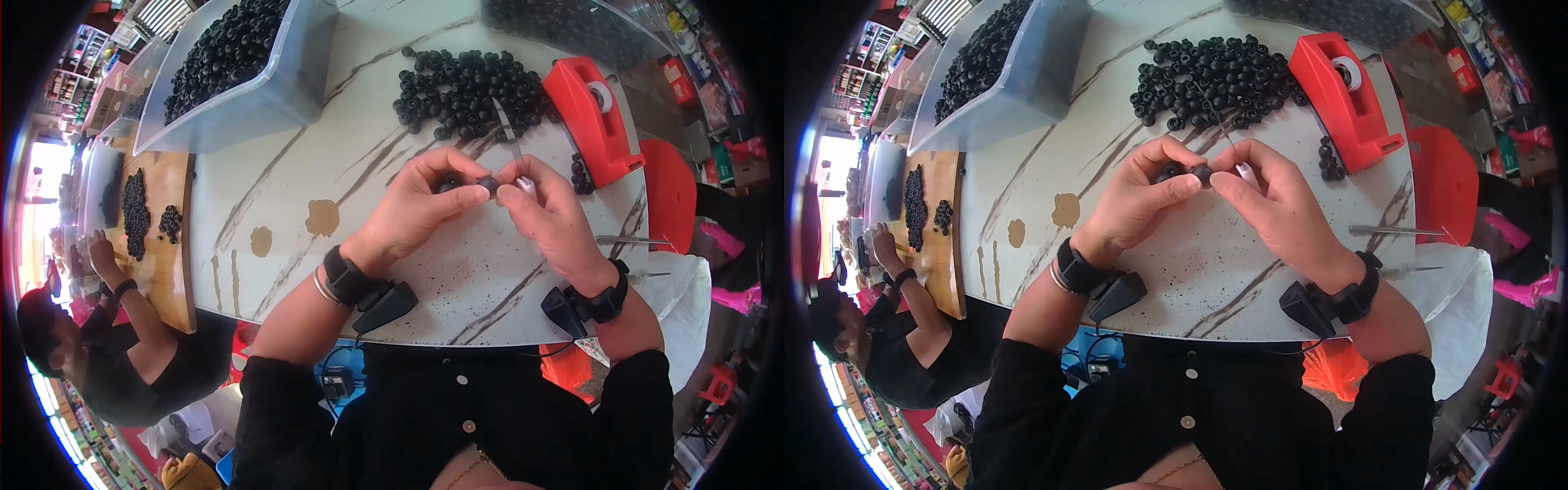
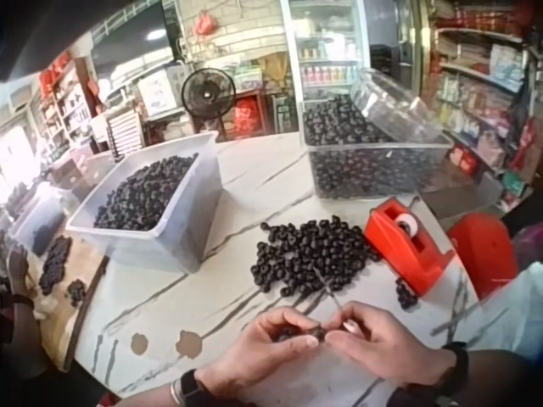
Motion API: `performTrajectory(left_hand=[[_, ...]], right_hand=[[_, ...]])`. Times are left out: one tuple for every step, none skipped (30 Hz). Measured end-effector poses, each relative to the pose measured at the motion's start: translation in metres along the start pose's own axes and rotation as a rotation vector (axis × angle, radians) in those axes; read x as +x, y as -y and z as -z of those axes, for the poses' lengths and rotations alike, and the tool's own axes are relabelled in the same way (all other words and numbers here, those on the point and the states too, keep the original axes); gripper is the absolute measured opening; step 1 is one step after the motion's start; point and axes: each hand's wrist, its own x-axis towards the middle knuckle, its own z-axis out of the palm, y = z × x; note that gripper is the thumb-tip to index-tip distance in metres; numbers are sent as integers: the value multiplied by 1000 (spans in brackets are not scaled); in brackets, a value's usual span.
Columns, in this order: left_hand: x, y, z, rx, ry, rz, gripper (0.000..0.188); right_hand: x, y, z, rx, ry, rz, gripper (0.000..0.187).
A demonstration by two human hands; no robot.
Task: Trimming stems from bunches of black grapes using a small knife at a workstation.
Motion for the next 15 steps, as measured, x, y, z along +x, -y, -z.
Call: performTrajectory(left_hand=[[-1, -2, 0, -52, 4, 32, 16], [-1, -4, -1, -103, 7, 64, 15], [-1, -3, -1, -103, 7, 65, 15], [-1, -3, 0, -136, -9, 68, 14], [-2, -2, 0, -170, -25, 71, 12], [-1, -3, 0, -169, -25, 72, 12], [-1, -3, 1, -190, -19, 67, 11], [0, -3, 1, -211, -13, 62, 10], [0, -3, 1, -211, -13, 63, 10], [-1, -2, 1, -203, -17, 55, 10], [-1, -2, 1, -194, -21, 48, 10], [-1, -3, 0, -195, -19, 50, 10], [0, -6, -2, -198, -30, 58, 9], [0, -8, -3, -201, -42, 66, 9], [0, -8, -3, -200, -42, 67, 9]], right_hand=[[0, 0, 0, 20, 4, -11, 12], [-1, 2, -1, 21, 1, -11, 12], [-2, 4, -3, 40, 0, -19, 13], [-3, 6, -4, 59, -2, -28, 14], [-3, 6, -3, 60, -2, -28, 14], [-3, 5, -2, 94, 22, 3, 16], [-3, 5, -1, 128, 46, 35, 19], [-3, 5, -1, 129, 46, 35, 19], [-4, 4, -2, 68, 48, 51, 21], [-4, 4, -3, 7, 50, 68, 24], [-5, 4, -4, 8, 50, 67, 24], [-6, 5, -4, -76, 61, 77, 24], [-6, 5, -5, -160, 72, 86, 25], [-7, 5, -5, -160, 69, 85, 25], [-6, 4, -5, -205, 71, 115, 26]])
